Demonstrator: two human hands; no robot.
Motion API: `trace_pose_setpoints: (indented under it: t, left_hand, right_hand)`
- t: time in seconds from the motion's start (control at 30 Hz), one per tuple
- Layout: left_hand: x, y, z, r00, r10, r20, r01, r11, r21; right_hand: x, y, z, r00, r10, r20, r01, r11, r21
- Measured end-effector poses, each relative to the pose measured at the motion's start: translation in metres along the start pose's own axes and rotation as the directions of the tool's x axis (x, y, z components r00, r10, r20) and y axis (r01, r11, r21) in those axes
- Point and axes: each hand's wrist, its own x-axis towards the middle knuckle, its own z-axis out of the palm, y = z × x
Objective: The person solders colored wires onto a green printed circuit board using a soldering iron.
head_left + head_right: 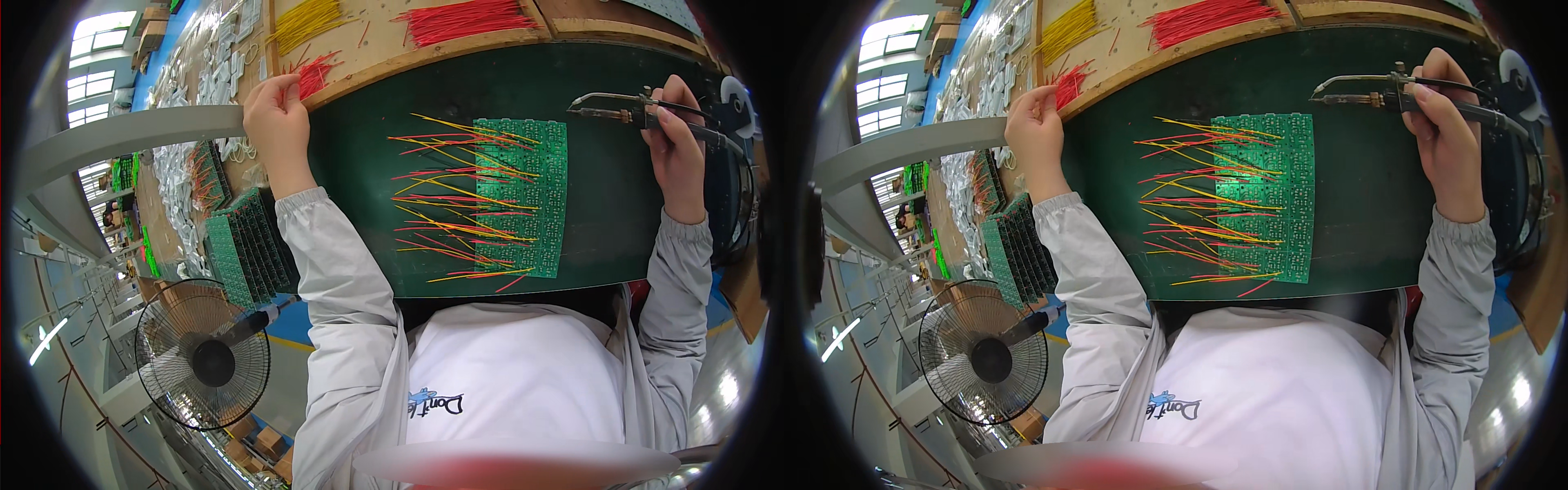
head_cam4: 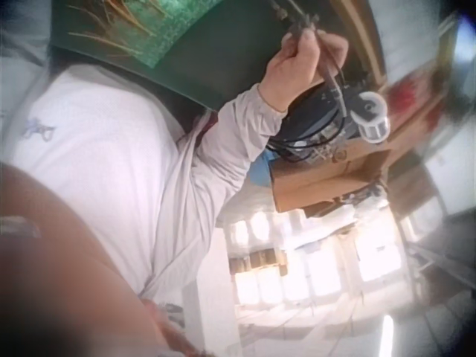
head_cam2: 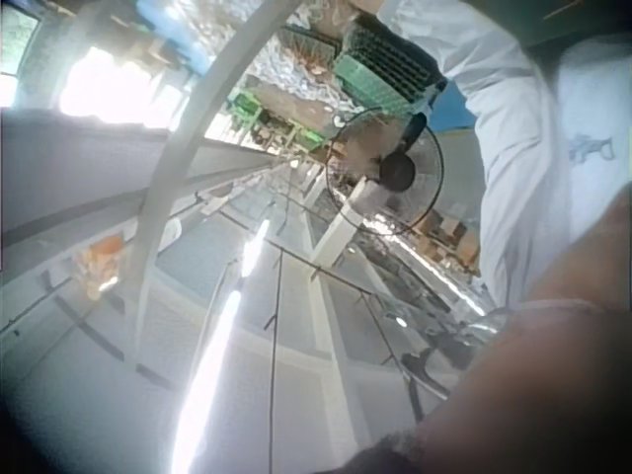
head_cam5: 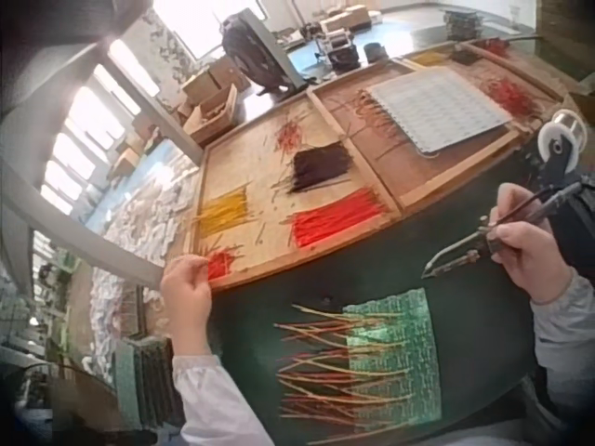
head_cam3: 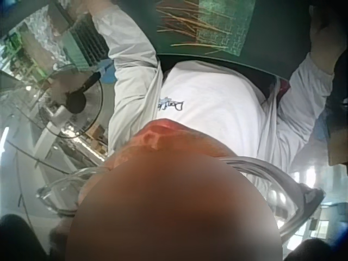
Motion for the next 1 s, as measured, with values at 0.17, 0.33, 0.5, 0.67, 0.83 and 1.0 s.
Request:
trace_pose_setpoints:
  t: [0.17,0.33,0.5,0.67,0.83,1.0]
  left_hand:
    - [0.011,0.021,-0.004,0.996,0.069,-0.059,-0.061,0.991,0.123]
    - [0.050,0.113,0.013,0.928,0.291,0.232,-0.236,0.942,-0.239]
    - [0.062,0.175,0.055,0.765,0.553,0.330,-0.467,0.829,-0.307]
    - [0.051,0.201,0.044,0.770,0.519,0.371,-0.412,0.849,-0.331]
    - [0.057,0.189,0.070,0.840,0.381,0.385,-0.268,0.910,-0.316]
    - [0.054,0.204,0.060,0.829,0.375,0.416,-0.324,0.927,-0.191]
  right_hand:
    - [0.001,0.003,-0.001,0.999,-0.016,-0.033,0.017,1.000,0.009]
    - [-0.001,-0.002,-0.003,0.999,-0.007,0.045,0.004,0.998,0.068]
    - [-0.002,-0.021,0.026,0.992,-0.001,-0.124,0.012,0.996,0.089]
    - [0.001,-0.008,0.013,0.990,-0.067,-0.123,0.074,0.996,0.054]
    - [0.002,-0.007,0.014,0.992,-0.088,-0.085,0.091,0.995,0.028]
    - [0.003,-0.004,0.009,0.992,-0.115,-0.055,0.115,0.993,-0.004]
